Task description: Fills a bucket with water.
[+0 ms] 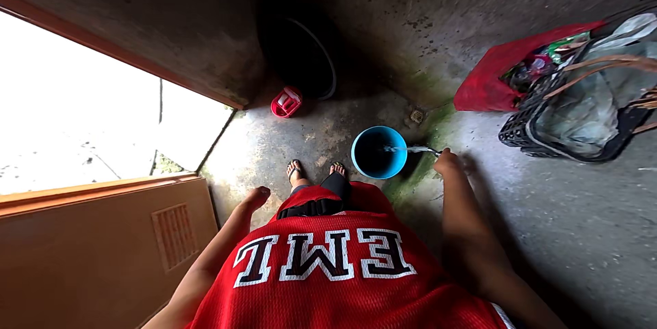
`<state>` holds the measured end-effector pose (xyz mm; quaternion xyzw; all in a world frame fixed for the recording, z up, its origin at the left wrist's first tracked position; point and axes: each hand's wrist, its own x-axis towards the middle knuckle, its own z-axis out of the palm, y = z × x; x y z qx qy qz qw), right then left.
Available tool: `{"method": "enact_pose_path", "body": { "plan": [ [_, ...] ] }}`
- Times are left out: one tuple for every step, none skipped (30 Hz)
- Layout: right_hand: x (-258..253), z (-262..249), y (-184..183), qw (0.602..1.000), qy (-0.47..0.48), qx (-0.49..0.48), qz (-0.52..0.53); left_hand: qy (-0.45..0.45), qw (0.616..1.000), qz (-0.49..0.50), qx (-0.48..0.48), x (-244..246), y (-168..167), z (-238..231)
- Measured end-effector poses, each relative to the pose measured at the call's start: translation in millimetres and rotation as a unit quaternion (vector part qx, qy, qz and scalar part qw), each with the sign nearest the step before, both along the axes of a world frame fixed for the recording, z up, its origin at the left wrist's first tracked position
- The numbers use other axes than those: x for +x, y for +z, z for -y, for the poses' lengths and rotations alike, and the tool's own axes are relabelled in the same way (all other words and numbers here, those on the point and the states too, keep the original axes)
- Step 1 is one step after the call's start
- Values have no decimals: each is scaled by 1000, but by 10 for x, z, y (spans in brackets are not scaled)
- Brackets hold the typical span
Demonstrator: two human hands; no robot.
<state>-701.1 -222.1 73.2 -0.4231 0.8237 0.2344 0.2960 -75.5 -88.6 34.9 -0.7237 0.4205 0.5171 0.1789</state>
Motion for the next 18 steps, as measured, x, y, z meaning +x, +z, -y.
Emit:
{"method": "enact_pose_path", "body": {
  "plan": [
    [-1, -1, -4, 1000, -2, -1, 1, 0, 1000, 0, -1, 0, 6, 6],
    [-2, -1, -9, 1000, -2, -1, 2, 0, 1000, 1, -2, 9, -1, 8],
    [-4, -1, -9, 1000, -2, -1, 3, -1, 1000, 3, -2, 14, 2, 12],
    [-6, -1, -9, 1000, -1, 0, 3, -3, 1000, 4, -2, 13, 10, 20],
    [-4, -1, -1, 1000, 1, 1, 4, -7, 1000, 7, 0, 7, 27, 32],
    [0, 0, 14, 1000, 2, 2, 7, -11, 1000, 7, 2, -4, 57, 47],
    [0, -3, 28, 1000, 1, -2, 13, -14, 1000, 7, 1, -18, 86, 59],
    [-1, -8, 35, 1000, 1, -4, 17, -13, 1000, 7, 1, -24, 98, 62],
    [-1, -9, 37, 1000, 1, -5, 19, -13, 1000, 8, 1, -28, 107, 67],
    [-4, -6, 36, 1000, 2, -4, 19, -12, 1000, 9, 0, -33, 113, 73],
    [-6, -5, 36, 1000, 0, -6, 19, -13, 1000, 9, 1, -37, 116, 80],
    [-7, -8, 36, 1000, -2, -8, 19, -15, 1000, 10, 0, -46, 125, 83],
    [-7, -10, 34, 1000, -4, -10, 19, -15, 1000, 13, -1, -59, 133, 87],
    [-6, -11, 32, 1000, -5, -10, 20, -17, 1000, 16, -2, -69, 140, 92],
    [-4, -12, 32, 1000, -7, -11, 20, -18, 1000, 16, -1, -74, 143, 95],
    [0, -12, 36, 1000, -7, -11, 19, -20, 1000, 16, -1, -78, 147, 96],
    [-1, -12, 31, 1000, -8, -11, 20, -22, 1000, 17, 0, -79, 144, 96],
    [-3, -13, 23, 1000, -8, -10, 20, -23, 1000, 16, 3, -77, 138, 98]
  ]
}}
